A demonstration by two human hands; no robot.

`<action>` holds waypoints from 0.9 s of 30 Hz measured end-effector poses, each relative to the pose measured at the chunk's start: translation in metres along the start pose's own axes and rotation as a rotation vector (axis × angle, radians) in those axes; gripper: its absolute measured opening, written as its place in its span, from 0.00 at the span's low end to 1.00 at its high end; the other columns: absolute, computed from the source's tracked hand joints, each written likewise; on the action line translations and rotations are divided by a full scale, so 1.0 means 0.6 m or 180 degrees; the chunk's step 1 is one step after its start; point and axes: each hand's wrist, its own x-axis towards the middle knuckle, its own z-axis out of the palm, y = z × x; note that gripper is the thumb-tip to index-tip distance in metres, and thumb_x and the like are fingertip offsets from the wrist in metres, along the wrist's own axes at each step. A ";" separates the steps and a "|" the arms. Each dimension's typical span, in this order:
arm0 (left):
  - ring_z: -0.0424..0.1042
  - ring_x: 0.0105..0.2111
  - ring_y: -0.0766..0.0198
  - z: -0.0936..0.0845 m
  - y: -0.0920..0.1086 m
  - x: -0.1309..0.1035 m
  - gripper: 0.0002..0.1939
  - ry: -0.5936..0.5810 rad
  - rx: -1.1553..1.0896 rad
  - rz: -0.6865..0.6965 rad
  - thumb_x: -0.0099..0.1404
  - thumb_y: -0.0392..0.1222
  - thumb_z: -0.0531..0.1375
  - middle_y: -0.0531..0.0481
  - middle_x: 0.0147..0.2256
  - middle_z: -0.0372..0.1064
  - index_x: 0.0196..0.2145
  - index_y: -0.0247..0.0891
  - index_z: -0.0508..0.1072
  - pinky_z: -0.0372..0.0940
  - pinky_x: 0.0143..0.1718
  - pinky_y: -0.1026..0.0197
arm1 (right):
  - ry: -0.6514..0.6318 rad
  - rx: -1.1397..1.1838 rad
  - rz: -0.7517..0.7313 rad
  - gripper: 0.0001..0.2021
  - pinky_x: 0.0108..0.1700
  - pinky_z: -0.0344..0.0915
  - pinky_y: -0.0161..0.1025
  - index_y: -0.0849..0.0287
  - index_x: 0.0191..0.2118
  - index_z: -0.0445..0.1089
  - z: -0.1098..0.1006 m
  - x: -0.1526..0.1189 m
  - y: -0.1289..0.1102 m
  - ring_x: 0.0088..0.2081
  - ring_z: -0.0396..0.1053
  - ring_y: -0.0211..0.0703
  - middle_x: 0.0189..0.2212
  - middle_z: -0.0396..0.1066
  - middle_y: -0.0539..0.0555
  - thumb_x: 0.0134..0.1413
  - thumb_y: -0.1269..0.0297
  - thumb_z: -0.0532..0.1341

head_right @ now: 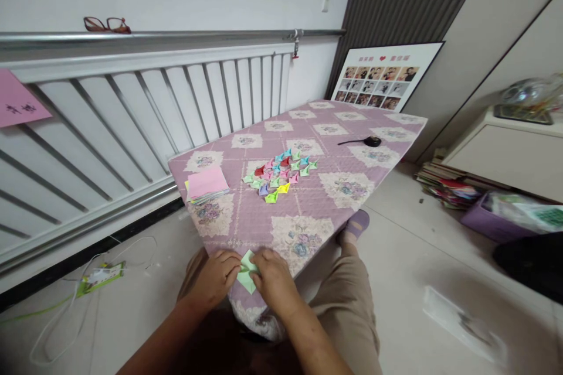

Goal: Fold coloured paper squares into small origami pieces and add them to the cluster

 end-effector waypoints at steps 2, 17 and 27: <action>0.67 0.41 0.59 -0.002 -0.001 0.003 0.10 0.0000 -0.0063 -0.0027 0.68 0.35 0.52 0.50 0.38 0.73 0.36 0.39 0.73 0.61 0.46 0.55 | 0.0016 -0.0132 0.0141 0.09 0.44 0.59 0.40 0.55 0.40 0.70 0.004 0.005 -0.007 0.42 0.64 0.46 0.38 0.68 0.53 0.51 0.69 0.62; 0.66 0.40 0.59 -0.006 0.013 0.001 0.06 0.0040 -0.0030 -0.0736 0.62 0.35 0.57 0.48 0.38 0.69 0.29 0.38 0.73 0.59 0.43 0.55 | 0.0018 -0.0619 0.0629 0.07 0.40 0.56 0.39 0.55 0.29 0.70 0.006 0.029 -0.030 0.39 0.65 0.45 0.33 0.69 0.52 0.57 0.62 0.59; 0.65 0.43 0.57 -0.014 0.018 0.005 0.03 -0.0106 0.0210 -0.1005 0.63 0.36 0.59 0.50 0.40 0.68 0.35 0.40 0.72 0.57 0.44 0.54 | 0.0224 -0.0768 0.0717 0.04 0.39 0.55 0.40 0.54 0.30 0.68 0.018 0.033 -0.033 0.40 0.66 0.47 0.33 0.69 0.51 0.55 0.63 0.62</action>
